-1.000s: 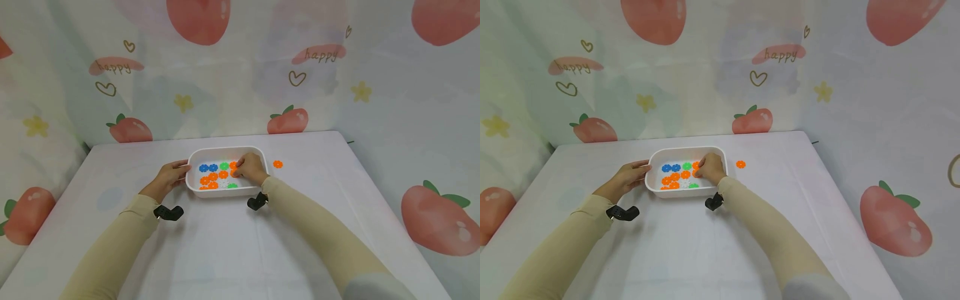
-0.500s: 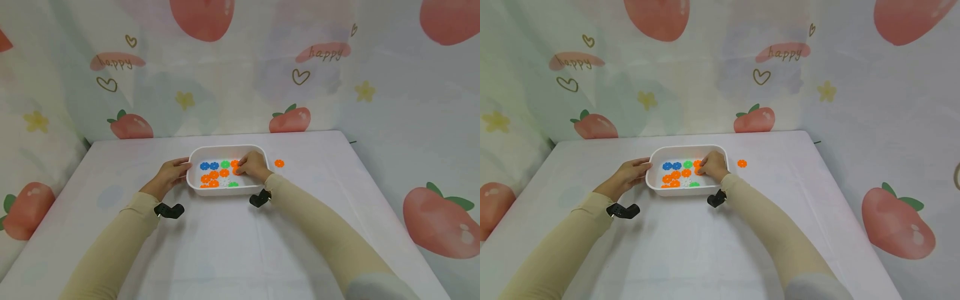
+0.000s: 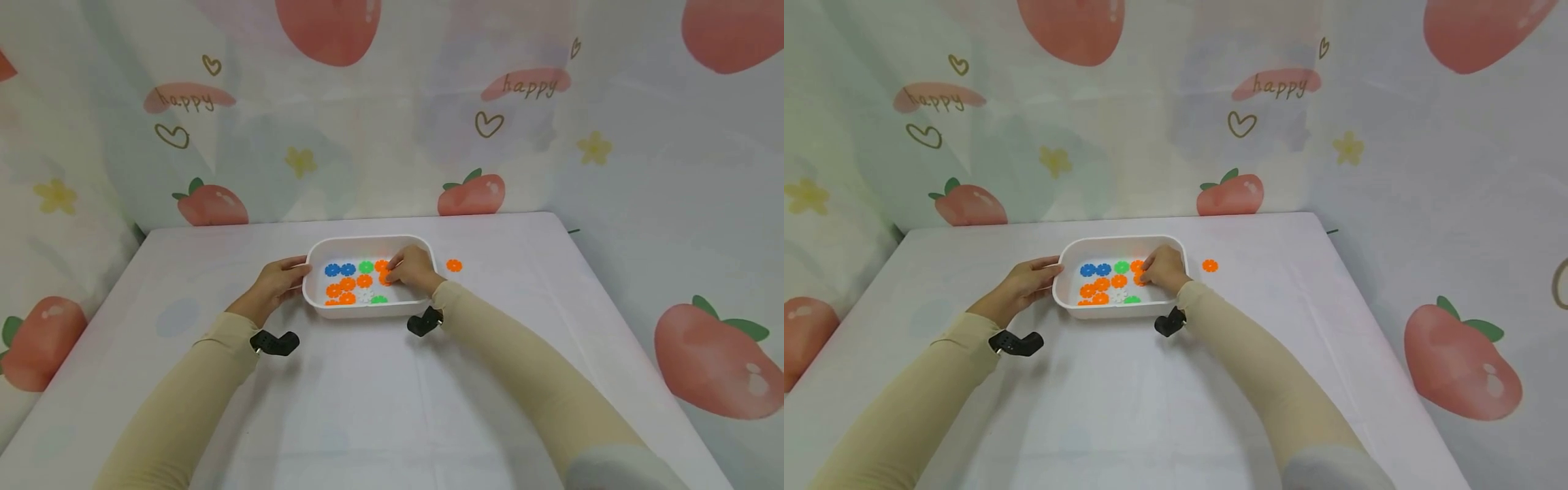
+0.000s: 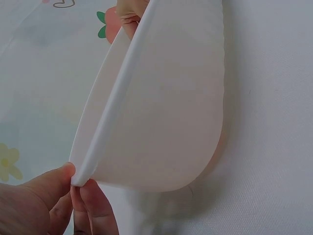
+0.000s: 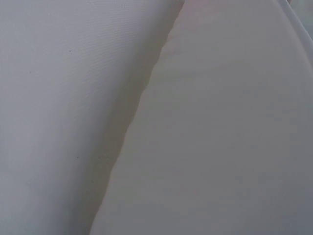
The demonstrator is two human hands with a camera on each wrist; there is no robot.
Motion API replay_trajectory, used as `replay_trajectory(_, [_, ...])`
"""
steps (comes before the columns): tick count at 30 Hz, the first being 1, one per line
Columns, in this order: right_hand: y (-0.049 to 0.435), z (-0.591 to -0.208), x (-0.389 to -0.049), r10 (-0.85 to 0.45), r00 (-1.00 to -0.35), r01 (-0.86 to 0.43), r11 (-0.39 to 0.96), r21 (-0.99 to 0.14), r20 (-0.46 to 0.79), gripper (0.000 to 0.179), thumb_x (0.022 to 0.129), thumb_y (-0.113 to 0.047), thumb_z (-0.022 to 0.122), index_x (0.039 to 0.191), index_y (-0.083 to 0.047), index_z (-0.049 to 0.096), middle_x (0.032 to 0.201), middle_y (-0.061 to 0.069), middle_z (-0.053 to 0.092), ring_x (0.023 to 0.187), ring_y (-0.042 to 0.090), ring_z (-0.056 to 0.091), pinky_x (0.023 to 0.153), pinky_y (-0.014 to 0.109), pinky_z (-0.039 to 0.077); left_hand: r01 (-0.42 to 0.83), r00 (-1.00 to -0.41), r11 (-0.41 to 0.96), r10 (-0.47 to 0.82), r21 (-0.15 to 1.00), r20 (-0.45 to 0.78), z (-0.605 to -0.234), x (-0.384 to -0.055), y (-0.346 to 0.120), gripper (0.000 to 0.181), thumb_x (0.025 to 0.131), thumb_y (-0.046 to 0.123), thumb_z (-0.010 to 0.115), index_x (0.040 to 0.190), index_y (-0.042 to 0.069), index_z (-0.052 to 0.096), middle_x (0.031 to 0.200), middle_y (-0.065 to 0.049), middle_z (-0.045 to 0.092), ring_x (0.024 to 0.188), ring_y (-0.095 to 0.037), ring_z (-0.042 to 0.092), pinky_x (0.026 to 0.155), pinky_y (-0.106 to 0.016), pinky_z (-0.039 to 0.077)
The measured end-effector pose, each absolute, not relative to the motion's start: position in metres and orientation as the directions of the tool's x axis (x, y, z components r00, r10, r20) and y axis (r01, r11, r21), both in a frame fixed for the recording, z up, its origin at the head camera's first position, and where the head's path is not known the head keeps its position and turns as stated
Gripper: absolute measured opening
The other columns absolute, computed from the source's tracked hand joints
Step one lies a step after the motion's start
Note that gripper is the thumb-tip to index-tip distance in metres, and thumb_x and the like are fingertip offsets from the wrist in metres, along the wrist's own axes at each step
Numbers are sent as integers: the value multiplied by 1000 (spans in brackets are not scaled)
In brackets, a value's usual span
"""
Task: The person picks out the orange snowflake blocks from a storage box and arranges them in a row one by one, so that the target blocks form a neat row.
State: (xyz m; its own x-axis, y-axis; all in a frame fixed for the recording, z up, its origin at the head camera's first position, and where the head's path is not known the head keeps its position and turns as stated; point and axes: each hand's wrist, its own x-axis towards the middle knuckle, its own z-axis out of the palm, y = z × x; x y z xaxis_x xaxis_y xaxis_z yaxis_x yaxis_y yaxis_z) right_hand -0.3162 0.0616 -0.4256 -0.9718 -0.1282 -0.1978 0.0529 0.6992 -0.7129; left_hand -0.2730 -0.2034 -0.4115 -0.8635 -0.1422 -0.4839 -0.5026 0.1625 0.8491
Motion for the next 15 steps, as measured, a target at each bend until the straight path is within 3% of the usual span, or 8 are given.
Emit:
replay_trajectory(7, [61, -425, -318, -125, -970, 57, 713, -699, -207, 19, 78, -7, 81, 95, -1, 76, 88, 9, 71, 72, 15, 56, 59, 18, 42, -507, -861, 158, -145, 847, -488, -411, -274, -204, 51, 98, 28, 61, 147, 20, 47, 145, -9, 52, 120, -23, 54, 94, -29, 45])
replay_trajectory(15, [61, -422, -321, -151, -952, 74, 731, -678, -267, 19, 82, -4, 77, 100, 1, 75, 95, 13, 71, 66, 15, 56, 57, 17, 45, -513, -857, 156, -146, 844, -494, -412, -274, -205, 51, 98, 28, 62, 147, 20, 48, 144, -9, 53, 112, -22, 54, 90, -27, 46])
